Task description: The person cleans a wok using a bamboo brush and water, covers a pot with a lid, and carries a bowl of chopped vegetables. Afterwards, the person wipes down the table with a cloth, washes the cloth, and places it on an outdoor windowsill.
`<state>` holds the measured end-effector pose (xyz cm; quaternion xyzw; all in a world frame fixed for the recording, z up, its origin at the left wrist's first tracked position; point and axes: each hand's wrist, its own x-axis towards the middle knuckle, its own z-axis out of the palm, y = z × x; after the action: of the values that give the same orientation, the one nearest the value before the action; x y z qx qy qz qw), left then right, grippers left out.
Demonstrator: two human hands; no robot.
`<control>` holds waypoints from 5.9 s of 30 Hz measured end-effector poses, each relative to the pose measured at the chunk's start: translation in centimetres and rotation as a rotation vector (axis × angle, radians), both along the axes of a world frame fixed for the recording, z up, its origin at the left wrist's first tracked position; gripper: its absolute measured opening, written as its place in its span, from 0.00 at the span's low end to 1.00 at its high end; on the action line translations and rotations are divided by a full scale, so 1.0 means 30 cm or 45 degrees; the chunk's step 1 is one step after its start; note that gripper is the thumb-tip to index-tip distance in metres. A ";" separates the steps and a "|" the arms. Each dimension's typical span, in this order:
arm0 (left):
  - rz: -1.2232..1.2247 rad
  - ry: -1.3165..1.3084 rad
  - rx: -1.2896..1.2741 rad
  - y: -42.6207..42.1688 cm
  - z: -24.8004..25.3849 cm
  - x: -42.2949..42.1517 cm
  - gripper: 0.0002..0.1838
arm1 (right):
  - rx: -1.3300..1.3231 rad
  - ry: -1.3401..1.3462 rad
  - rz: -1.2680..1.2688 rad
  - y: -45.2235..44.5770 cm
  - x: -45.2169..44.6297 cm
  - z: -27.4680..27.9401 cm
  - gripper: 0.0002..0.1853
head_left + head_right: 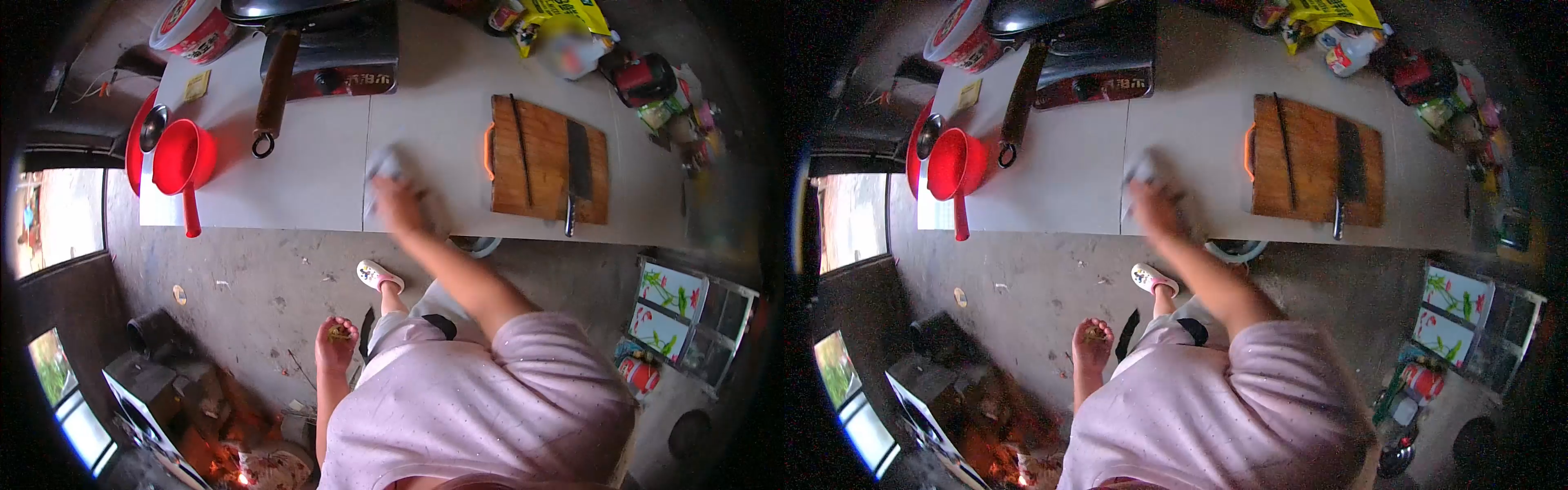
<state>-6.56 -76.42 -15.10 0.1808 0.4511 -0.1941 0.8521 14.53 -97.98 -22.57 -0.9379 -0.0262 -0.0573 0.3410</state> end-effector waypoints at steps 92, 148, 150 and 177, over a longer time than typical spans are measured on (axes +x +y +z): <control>0.747 -0.393 0.116 1.126 0.098 -1.028 0.16 | 0.126 0.158 1.407 1.369 -1.086 0.592 0.18; 0.204 0.935 2.164 6.438 -0.357 -0.858 0.43 | -0.248 0.385 0.838 5.644 -0.727 0.450 0.19; 0.443 0.233 1.856 6.474 -0.217 -0.819 0.35 | -0.236 0.348 0.822 5.662 -0.660 0.428 0.20; -1.333 -0.892 1.435 4.537 0.290 0.149 0.25 | 2.192 0.696 -0.655 4.194 -0.186 0.431 0.17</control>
<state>-2.10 59.68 -6.39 0.8142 0.0481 -0.2424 0.5254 8.96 27.84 -9.65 -0.3207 0.3143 0.0916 0.8888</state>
